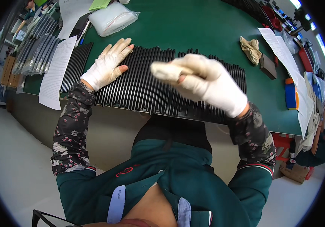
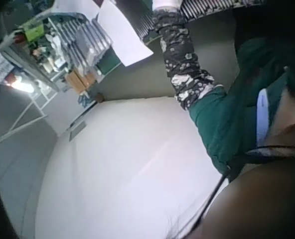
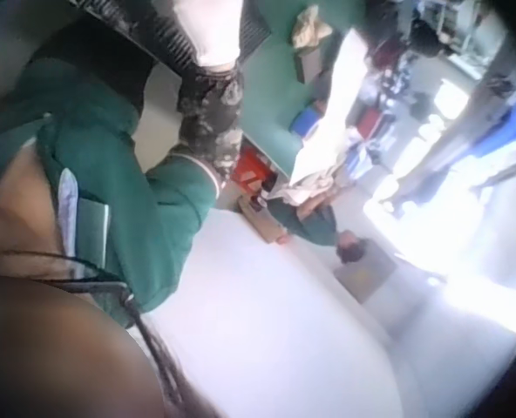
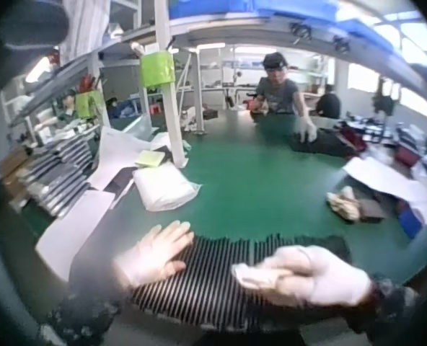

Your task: Cleaning and inspecting black hardware components using a cloth and compressed air gun at a manufacturing workstation.

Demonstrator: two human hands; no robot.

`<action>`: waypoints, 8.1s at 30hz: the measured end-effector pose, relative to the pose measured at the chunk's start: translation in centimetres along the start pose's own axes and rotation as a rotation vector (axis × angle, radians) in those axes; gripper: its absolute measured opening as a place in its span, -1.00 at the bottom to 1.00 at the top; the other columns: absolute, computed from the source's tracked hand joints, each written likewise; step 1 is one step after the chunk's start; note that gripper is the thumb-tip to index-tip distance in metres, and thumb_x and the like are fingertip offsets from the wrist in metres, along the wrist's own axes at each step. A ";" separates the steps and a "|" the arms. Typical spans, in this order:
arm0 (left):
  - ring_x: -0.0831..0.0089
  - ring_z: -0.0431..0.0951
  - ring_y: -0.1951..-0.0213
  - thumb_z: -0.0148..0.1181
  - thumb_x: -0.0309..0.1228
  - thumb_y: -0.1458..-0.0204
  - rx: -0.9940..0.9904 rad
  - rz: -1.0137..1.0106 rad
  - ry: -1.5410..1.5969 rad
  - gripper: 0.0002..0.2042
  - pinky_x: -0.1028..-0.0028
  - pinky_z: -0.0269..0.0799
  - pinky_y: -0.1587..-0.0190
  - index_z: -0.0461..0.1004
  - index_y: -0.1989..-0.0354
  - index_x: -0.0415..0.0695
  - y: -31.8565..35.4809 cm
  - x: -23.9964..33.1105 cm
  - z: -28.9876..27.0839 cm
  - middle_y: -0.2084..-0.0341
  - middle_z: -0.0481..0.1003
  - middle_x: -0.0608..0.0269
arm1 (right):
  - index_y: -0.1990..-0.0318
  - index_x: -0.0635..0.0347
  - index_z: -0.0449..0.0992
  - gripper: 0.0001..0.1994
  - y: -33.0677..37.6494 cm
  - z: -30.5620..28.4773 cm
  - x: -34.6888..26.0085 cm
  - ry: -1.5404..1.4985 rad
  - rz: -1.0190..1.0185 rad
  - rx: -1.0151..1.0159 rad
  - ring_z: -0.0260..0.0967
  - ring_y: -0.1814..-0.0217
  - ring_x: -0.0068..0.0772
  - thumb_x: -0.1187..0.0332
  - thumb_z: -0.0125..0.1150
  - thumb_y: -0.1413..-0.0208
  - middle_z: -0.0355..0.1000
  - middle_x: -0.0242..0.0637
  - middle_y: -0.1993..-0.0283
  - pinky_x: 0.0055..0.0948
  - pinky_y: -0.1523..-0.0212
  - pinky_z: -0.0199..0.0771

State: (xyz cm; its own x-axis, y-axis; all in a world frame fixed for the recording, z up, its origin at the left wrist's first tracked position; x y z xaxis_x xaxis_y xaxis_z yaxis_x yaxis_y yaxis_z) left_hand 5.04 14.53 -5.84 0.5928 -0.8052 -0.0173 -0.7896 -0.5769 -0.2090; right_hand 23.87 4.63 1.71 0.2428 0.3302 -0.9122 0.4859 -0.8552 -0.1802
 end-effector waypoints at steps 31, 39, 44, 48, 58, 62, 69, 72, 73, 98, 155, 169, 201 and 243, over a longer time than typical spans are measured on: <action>0.17 0.09 -0.34 0.08 -0.34 -0.08 -0.048 0.284 0.125 -0.48 0.11 0.03 -0.31 0.21 -0.26 -0.02 -10.3 13.4 1.9 -0.31 0.14 0.19 | -0.21 0.33 0.18 -0.17 6.0 3.9 3.1 0.807 -0.221 -0.126 0.02 -0.36 0.12 0.06 0.33 0.21 0.10 0.09 -0.29 -0.01 -0.35 -0.04; 0.16 0.08 -0.34 0.09 -0.36 -0.08 -0.075 0.285 0.121 -0.47 0.12 0.04 -0.31 0.20 -0.28 -0.01 -10.2 13.4 1.5 -0.31 0.12 0.19 | -0.18 0.27 0.25 -0.25 5.2 4.3 2.9 0.776 -0.314 -0.130 0.09 -0.32 0.00 0.16 0.34 0.22 0.15 0.01 -0.25 -0.03 -0.31 0.05; 0.17 0.07 -0.34 0.11 -0.35 -0.06 -0.079 0.289 0.121 -0.45 0.10 0.05 -0.30 0.18 -0.28 0.00 -10.2 13.8 1.5 -0.31 0.12 0.19 | -0.06 0.20 0.33 -0.53 6.1 5.4 1.7 0.734 -0.363 -0.123 0.32 -0.15 -0.09 0.47 0.17 0.11 0.31 -0.10 -0.12 -0.22 -0.10 0.36; 0.11 0.04 -0.35 0.12 -0.34 -0.04 -0.078 0.274 0.151 -0.39 0.06 0.01 -0.32 0.12 -0.32 0.00 -10.1 14.0 1.2 -0.33 0.07 0.14 | -0.02 0.17 0.46 -0.65 7.0 0.2 2.2 0.023 -0.116 0.122 0.46 -0.02 -0.08 0.56 0.12 -0.03 0.48 -0.14 -0.01 -0.37 -0.05 0.46; 0.09 0.08 -0.33 0.06 -0.21 -0.10 -0.006 0.620 0.292 -0.45 0.06 0.07 -0.29 0.17 -0.28 -0.05 -15.5 24.6 -0.3 -0.30 0.11 0.10 | -0.10 0.36 0.39 -0.68 20.9 -16.4 7.7 -0.295 0.158 1.124 0.44 0.05 -0.52 0.40 0.05 -0.24 0.46 -0.28 0.03 -0.55 0.01 0.46; 0.10 0.11 -0.31 0.00 -0.11 -0.13 -0.009 0.685 0.232 -0.45 0.03 0.06 -0.28 0.17 -0.27 -0.05 -15.8 26.4 1.8 -0.28 0.14 0.11 | -0.13 0.35 0.36 -0.66 21.8 -15.4 8.6 -0.296 0.246 1.103 0.43 0.01 -0.50 0.42 0.03 -0.24 0.45 -0.26 0.00 -0.53 -0.03 0.43; 0.10 0.00 -0.37 -0.14 -0.02 -0.17 -0.114 0.672 0.177 -0.42 -0.04 -0.11 -0.33 0.11 -0.32 -0.02 -14.9 23.6 2.1 -0.34 0.05 0.12 | -0.10 0.27 0.40 -0.59 21.1 -12.3 8.1 0.018 0.381 0.754 0.42 -0.07 -0.40 0.65 -0.06 -0.06 0.48 -0.26 0.00 -0.51 -0.11 0.35; 0.13 0.01 -0.37 -0.10 -0.11 -0.18 0.011 0.538 0.217 -0.44 0.00 -0.10 -0.34 0.09 -0.34 -0.01 -17.3 22.3 1.4 -0.34 0.06 0.12 | -0.15 0.21 0.34 -0.47 17.1 -7.9 4.8 0.603 0.063 0.363 0.28 -0.22 -0.10 0.55 0.16 0.08 0.34 -0.07 -0.16 -0.27 -0.21 0.26; 0.13 0.01 -0.37 -0.07 -0.14 -0.17 0.009 0.505 0.168 -0.45 0.02 -0.09 -0.34 0.09 -0.33 0.00 -17.8 22.1 2.0 -0.34 0.07 0.14 | -0.19 0.22 0.28 -0.38 16.3 -5.7 4.7 0.802 -0.016 0.200 0.19 -0.30 0.06 0.47 0.26 0.13 0.24 0.05 -0.23 -0.14 -0.26 0.19; 0.19 0.12 -0.32 0.03 -0.19 -0.14 -0.033 0.480 0.071 -0.50 0.01 0.04 -0.29 0.18 -0.27 0.11 -17.8 22.2 4.1 -0.29 0.16 0.26 | -0.35 0.10 0.03 -0.16 11.7 1.8 3.2 0.596 -0.315 -0.356 0.08 -0.34 -0.03 0.09 0.23 0.11 0.07 -0.10 -0.36 0.02 -0.31 0.01; 0.05 0.01 -0.36 -0.09 -0.24 -0.16 -0.167 0.460 -0.043 -0.48 -0.01 -0.04 -0.32 0.11 -0.32 0.00 -18.0 22.3 3.5 -0.35 0.02 0.11 | 0.12 0.21 0.46 -0.72 24.7 -14.6 1.0 1.016 -0.167 0.925 0.44 0.04 -0.03 0.64 0.05 0.02 0.48 -0.09 0.11 -0.28 -0.01 0.40; -0.18 0.15 -0.24 -0.02 0.01 -0.04 -0.122 0.571 0.072 -0.30 -0.09 0.04 -0.23 0.18 -0.21 -0.33 -11.1 33.8 0.5 -0.21 0.17 -0.21 | 0.20 0.16 0.49 -0.74 30.4 -15.6 0.3 1.008 -0.113 1.369 0.39 0.04 -0.07 0.45 0.23 0.15 0.45 -0.15 0.15 -0.18 0.04 0.39; -0.08 0.41 -0.02 0.10 -0.18 -0.07 0.176 0.340 0.352 -0.42 0.10 0.32 -0.06 0.17 -0.20 -0.27 -2.3 27.0 -3.4 -0.07 0.34 -0.14 | -0.01 0.08 0.36 -0.57 46.1 -8.5 28.8 -0.459 0.481 1.923 0.33 0.47 -0.54 -0.05 0.03 -0.21 0.42 -0.42 0.33 -0.52 0.54 0.30; 0.11 0.36 -0.12 0.33 -0.39 0.18 0.095 0.452 0.546 -0.56 0.16 0.27 -0.15 0.39 0.08 -0.17 -8.2 29.8 -4.2 0.00 0.39 0.04 | 0.22 0.29 0.46 -0.81 33.9 -2.1 4.1 -0.052 0.915 0.668 0.39 0.32 -0.53 0.49 0.25 0.01 0.47 -0.32 0.36 -0.51 0.19 0.42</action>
State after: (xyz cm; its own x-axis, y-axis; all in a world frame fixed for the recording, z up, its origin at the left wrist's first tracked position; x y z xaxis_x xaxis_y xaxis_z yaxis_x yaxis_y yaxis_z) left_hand 28.54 -5.24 -0.56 0.0270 -0.9308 0.3646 -0.9075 -0.1757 -0.3815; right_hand 43.11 -22.21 -7.33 0.2344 -0.5325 -0.8133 -0.4054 -0.8139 0.4161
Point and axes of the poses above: each hand's wrist, its own y-axis away from the middle knuckle, its own z-axis out of the palm, x = y × z, the point moved 9 cm from there along -y, towards the middle knuckle
